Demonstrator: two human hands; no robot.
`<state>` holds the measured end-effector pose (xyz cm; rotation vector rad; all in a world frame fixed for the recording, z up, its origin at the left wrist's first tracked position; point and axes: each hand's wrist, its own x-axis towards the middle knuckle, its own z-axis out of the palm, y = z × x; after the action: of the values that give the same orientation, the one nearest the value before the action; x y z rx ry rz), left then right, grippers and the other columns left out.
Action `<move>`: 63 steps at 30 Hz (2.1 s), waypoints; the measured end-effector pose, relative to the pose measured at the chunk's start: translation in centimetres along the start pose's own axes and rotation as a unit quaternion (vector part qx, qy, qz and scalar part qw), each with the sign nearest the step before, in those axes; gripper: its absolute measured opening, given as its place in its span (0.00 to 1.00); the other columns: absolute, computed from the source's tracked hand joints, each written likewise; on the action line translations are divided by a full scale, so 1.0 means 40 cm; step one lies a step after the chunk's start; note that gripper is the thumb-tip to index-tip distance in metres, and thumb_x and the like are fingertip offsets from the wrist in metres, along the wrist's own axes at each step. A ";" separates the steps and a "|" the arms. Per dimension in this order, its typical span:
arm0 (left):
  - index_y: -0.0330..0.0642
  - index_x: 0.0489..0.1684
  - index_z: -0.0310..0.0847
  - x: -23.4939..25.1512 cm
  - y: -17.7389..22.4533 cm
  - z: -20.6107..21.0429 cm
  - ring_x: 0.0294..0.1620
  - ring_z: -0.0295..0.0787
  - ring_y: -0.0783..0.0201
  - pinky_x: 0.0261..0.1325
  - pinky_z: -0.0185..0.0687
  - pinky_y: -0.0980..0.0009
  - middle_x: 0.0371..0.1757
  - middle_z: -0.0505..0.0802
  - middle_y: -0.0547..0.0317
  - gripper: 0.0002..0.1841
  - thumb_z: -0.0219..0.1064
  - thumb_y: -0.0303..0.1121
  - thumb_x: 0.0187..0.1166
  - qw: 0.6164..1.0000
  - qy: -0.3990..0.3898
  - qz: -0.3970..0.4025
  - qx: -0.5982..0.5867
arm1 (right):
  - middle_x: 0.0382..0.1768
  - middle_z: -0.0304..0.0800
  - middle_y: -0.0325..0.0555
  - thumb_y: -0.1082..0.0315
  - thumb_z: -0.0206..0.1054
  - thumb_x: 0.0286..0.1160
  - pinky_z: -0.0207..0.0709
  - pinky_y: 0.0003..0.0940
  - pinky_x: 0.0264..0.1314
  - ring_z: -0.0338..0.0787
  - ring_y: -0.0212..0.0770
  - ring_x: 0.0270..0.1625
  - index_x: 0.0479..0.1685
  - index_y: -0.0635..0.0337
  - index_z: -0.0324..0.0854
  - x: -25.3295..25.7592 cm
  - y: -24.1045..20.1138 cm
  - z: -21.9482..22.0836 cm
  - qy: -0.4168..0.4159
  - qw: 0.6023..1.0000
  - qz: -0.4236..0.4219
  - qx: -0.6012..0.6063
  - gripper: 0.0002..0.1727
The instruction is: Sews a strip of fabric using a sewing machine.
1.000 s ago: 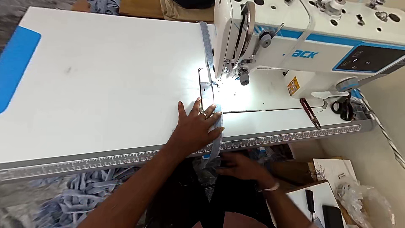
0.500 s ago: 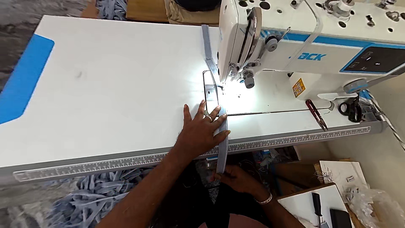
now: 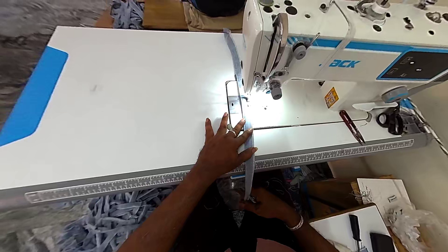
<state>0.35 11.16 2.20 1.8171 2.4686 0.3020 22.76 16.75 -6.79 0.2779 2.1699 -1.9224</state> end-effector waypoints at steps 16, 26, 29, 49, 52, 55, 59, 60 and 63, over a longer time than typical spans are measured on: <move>0.72 0.83 0.76 -0.001 -0.004 -0.002 0.95 0.47 0.36 0.83 0.28 0.16 0.89 0.73 0.69 0.32 0.38 0.67 0.89 0.999 0.024 0.012 -0.025 | 0.49 0.91 0.43 0.59 0.56 0.91 0.88 0.30 0.49 0.91 0.32 0.42 0.53 0.64 0.85 -0.021 -0.005 0.003 0.089 0.987 -0.028 0.133 0.18; 0.73 0.86 0.71 0.098 -0.025 -0.021 0.96 0.42 0.36 0.77 0.23 0.11 0.92 0.68 0.70 0.40 0.37 0.76 0.80 0.998 -0.011 -0.069 -0.003 | 0.41 0.92 0.38 0.55 0.56 0.92 0.88 0.28 0.42 0.91 0.29 0.35 0.48 0.62 0.85 -0.024 -0.018 0.007 0.055 0.991 0.030 0.122 0.19; 0.74 0.86 0.71 0.145 -0.051 -0.027 0.96 0.41 0.35 0.75 0.23 0.09 0.93 0.68 0.67 0.38 0.39 0.76 0.80 0.995 -0.017 -0.095 -0.012 | 0.44 0.91 0.41 0.52 0.55 0.92 0.87 0.31 0.49 0.91 0.31 0.41 0.53 0.61 0.85 -0.031 -0.021 -0.010 0.025 0.999 0.039 0.028 0.22; 0.60 0.83 0.76 0.047 0.035 -0.019 0.95 0.48 0.36 0.79 0.25 0.12 0.89 0.74 0.64 0.36 0.48 0.68 0.83 1.000 -0.002 -0.007 -0.020 | 0.46 0.93 0.45 0.58 0.61 0.88 0.88 0.50 0.47 0.93 0.43 0.45 0.58 0.54 0.87 -0.228 -0.292 -0.348 0.257 0.916 0.053 -0.305 0.15; 0.65 0.87 0.71 0.007 0.031 0.001 0.95 0.48 0.36 0.80 0.29 0.13 0.91 0.71 0.68 0.37 0.40 0.71 0.84 1.000 -0.005 0.010 -0.018 | 0.57 0.93 0.41 0.51 0.70 0.80 0.88 0.42 0.61 0.93 0.36 0.56 0.70 0.52 0.85 -0.096 -0.143 -0.199 0.054 0.980 0.079 -0.173 0.23; 0.65 0.88 0.69 -0.001 0.022 0.000 0.96 0.47 0.37 0.83 0.30 0.18 0.91 0.70 0.67 0.37 0.37 0.70 0.86 1.000 -0.004 0.012 -0.017 | 0.57 0.91 0.45 0.58 0.71 0.80 0.87 0.36 0.63 0.92 0.34 0.56 0.68 0.59 0.82 0.013 -0.054 -0.095 0.063 0.997 0.024 -0.026 0.22; 0.65 0.85 0.73 -0.002 0.019 0.003 0.96 0.48 0.39 0.86 0.31 0.21 0.90 0.72 0.68 0.33 0.39 0.64 0.88 1.000 0.007 0.003 -0.024 | 0.57 0.93 0.43 0.61 0.61 0.88 0.83 0.31 0.65 0.90 0.29 0.57 0.63 0.62 0.86 0.050 -0.033 -0.039 0.039 0.997 -0.049 0.035 0.17; 0.66 0.85 0.74 -0.002 0.019 0.004 0.96 0.47 0.39 0.86 0.31 0.21 0.90 0.72 0.68 0.33 0.39 0.64 0.88 1.000 0.008 0.002 -0.025 | 0.54 0.93 0.43 0.60 0.60 0.89 0.82 0.30 0.62 0.90 0.28 0.54 0.60 0.62 0.87 0.045 -0.026 -0.037 0.037 0.997 -0.049 0.039 0.17; 0.66 0.84 0.75 -0.004 0.018 0.005 0.95 0.48 0.39 0.86 0.32 0.22 0.90 0.72 0.68 0.33 0.39 0.65 0.87 1.000 0.014 0.003 -0.023 | 0.51 0.93 0.39 0.59 0.57 0.91 0.81 0.26 0.56 0.88 0.25 0.49 0.54 0.61 0.88 0.021 -0.010 -0.039 0.021 0.998 -0.047 0.043 0.18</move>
<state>1.09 11.24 2.14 1.8141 2.4539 0.3823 21.77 18.22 -6.46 0.2369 2.1661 -2.0807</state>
